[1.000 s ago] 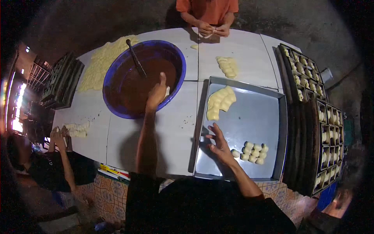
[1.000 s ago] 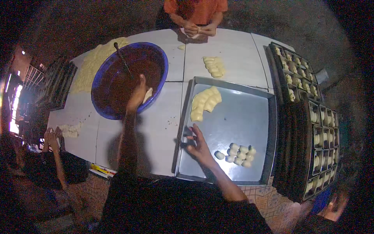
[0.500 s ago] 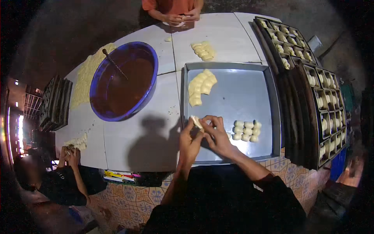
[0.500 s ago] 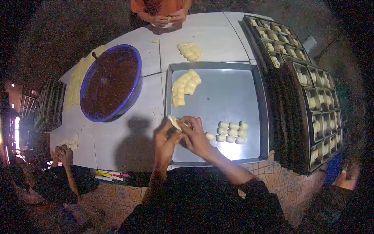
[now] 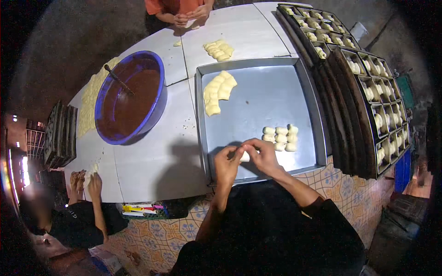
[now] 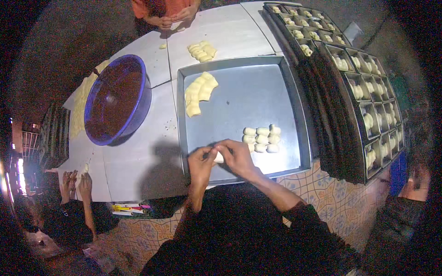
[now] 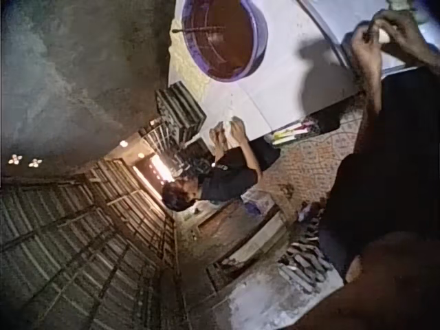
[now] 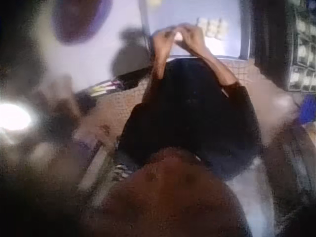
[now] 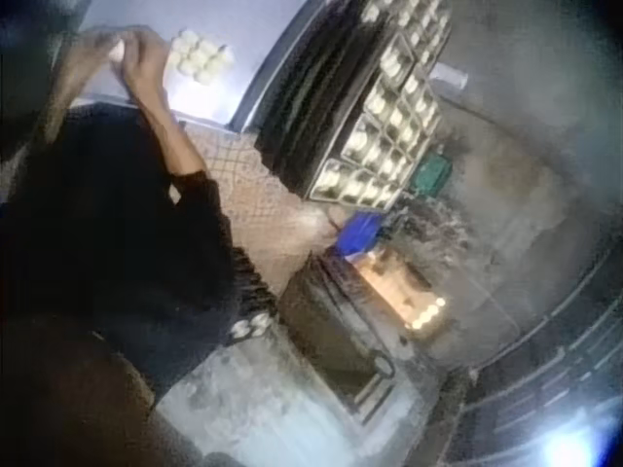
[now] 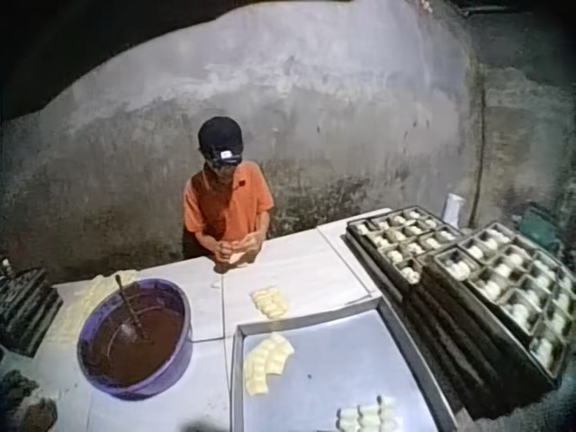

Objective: The person shapes dough pieces by hand, folding and pinching them around filling, and places the formed dough balls onto a metal tray.

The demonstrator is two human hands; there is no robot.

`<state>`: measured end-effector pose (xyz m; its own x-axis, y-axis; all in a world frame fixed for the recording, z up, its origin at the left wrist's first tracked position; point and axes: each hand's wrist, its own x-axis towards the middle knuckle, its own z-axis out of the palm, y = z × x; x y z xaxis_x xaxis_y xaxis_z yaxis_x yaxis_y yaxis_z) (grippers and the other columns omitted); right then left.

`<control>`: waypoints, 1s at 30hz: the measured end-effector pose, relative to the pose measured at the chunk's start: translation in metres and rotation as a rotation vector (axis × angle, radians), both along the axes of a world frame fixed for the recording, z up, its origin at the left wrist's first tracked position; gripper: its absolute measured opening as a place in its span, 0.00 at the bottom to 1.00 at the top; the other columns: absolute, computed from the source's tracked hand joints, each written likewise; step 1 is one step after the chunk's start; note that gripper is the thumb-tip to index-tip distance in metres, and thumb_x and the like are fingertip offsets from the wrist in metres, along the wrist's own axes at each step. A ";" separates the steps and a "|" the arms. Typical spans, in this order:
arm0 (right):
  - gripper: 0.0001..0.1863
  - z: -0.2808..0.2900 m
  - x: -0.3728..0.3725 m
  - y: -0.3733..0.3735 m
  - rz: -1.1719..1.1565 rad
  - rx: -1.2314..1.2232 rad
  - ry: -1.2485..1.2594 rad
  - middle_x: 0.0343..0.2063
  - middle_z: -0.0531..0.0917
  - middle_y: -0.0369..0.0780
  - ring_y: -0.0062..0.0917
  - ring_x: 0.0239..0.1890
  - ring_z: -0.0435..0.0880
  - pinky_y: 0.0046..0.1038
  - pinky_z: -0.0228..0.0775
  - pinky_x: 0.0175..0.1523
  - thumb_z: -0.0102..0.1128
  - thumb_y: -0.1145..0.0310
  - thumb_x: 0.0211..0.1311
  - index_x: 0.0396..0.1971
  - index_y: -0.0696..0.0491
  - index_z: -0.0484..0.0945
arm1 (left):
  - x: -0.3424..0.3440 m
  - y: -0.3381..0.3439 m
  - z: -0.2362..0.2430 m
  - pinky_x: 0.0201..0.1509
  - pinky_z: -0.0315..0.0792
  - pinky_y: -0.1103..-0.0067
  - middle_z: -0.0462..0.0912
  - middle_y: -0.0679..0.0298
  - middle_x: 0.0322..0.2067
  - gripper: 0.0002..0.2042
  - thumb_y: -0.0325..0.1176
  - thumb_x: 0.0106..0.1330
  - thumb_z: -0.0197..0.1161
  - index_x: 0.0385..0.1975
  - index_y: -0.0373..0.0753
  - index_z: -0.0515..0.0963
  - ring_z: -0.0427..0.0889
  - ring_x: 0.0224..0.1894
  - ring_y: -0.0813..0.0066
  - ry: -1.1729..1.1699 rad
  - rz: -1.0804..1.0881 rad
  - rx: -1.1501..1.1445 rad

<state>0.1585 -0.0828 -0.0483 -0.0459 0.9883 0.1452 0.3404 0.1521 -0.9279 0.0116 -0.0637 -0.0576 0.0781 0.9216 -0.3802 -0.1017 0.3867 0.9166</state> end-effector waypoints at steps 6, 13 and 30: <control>0.24 -0.005 0.016 0.003 0.351 -0.630 0.436 0.41 0.77 0.40 0.26 0.38 0.81 0.23 0.79 0.34 0.50 0.62 0.68 0.59 0.57 0.62 | 0.002 -0.003 0.006 0.40 0.74 0.84 0.75 0.59 0.42 0.14 0.20 0.60 0.61 0.45 0.33 0.69 0.80 0.34 0.72 -0.204 -0.123 0.306; 0.15 -0.022 0.050 0.037 -0.076 -0.085 -0.234 0.38 0.83 0.48 0.33 0.38 0.84 0.31 0.73 0.45 0.58 0.74 0.53 0.43 0.57 0.79 | 0.004 0.004 -0.024 0.54 0.70 0.69 0.74 0.49 0.44 0.19 0.34 0.65 0.54 0.55 0.38 0.63 0.75 0.47 0.57 -0.427 0.061 -0.426; 0.27 -0.054 0.066 0.049 0.312 -0.057 -0.837 0.45 0.78 0.46 0.39 0.54 0.73 0.44 0.62 0.54 0.64 0.72 0.41 0.48 0.52 0.75 | 0.017 0.018 -0.051 0.51 0.69 0.61 0.71 0.47 0.51 0.30 0.56 0.65 0.45 0.61 0.43 0.57 0.73 0.52 0.55 -0.418 -0.307 -0.728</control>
<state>0.2248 -0.0337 -0.1024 -0.3828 0.9178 -0.1051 0.8601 0.3126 -0.4031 0.0284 -0.0455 -0.1088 0.5451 0.3787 -0.7480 -0.1684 0.9234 0.3448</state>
